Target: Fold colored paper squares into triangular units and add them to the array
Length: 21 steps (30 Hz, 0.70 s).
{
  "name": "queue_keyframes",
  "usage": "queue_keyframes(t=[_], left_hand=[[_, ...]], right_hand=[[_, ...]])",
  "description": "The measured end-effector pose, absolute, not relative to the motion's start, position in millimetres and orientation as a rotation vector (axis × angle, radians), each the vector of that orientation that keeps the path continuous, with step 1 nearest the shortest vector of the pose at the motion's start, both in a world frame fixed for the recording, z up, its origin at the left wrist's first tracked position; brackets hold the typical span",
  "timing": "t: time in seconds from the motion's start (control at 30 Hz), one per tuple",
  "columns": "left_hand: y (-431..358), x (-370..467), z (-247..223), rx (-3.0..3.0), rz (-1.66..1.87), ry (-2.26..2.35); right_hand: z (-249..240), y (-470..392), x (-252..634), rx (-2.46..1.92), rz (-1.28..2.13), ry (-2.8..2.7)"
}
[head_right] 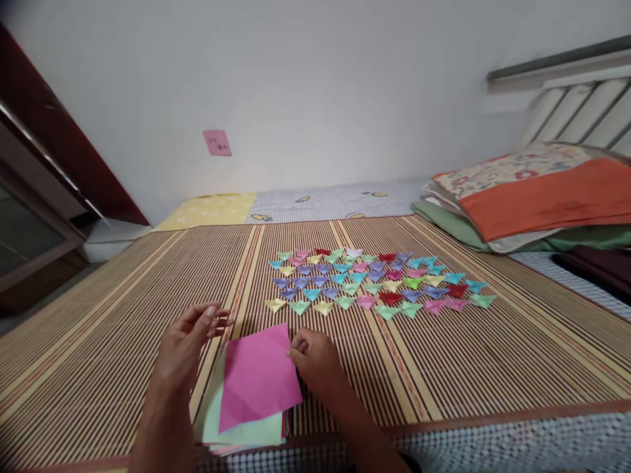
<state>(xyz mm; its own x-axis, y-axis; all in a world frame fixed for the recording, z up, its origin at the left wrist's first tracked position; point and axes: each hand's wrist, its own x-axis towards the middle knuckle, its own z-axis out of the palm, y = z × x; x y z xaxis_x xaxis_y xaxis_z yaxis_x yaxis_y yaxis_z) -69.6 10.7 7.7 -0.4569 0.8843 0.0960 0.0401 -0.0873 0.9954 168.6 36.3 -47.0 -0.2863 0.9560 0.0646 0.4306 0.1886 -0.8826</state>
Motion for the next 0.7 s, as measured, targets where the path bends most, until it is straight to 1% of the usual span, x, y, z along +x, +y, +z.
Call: queue_keyframes(t=[0.2, 0.37, 0.4, 0.53, 0.7], left_hand=[[9, -68, 11, 1.003, 1.642, 1.486], [9, -68, 13, 0.982, 1.651, 1.469], [9, -68, 14, 0.979, 1.653, 1.469], [7, -68, 16, 0.981, 1.658, 1.469], [6, -68, 16, 0.974, 1.662, 1.465]], right_hand=[[-48, 42, 169, -1.264, 1.035, -1.837], [-38, 21, 164, -1.3, 0.858, -1.848], [-35, 14, 160, -1.254, 0.841, -1.891], [-28, -8, 138, -0.797, 0.888, -2.366], [-36, -8, 124, -0.75, 0.915, -2.472]])
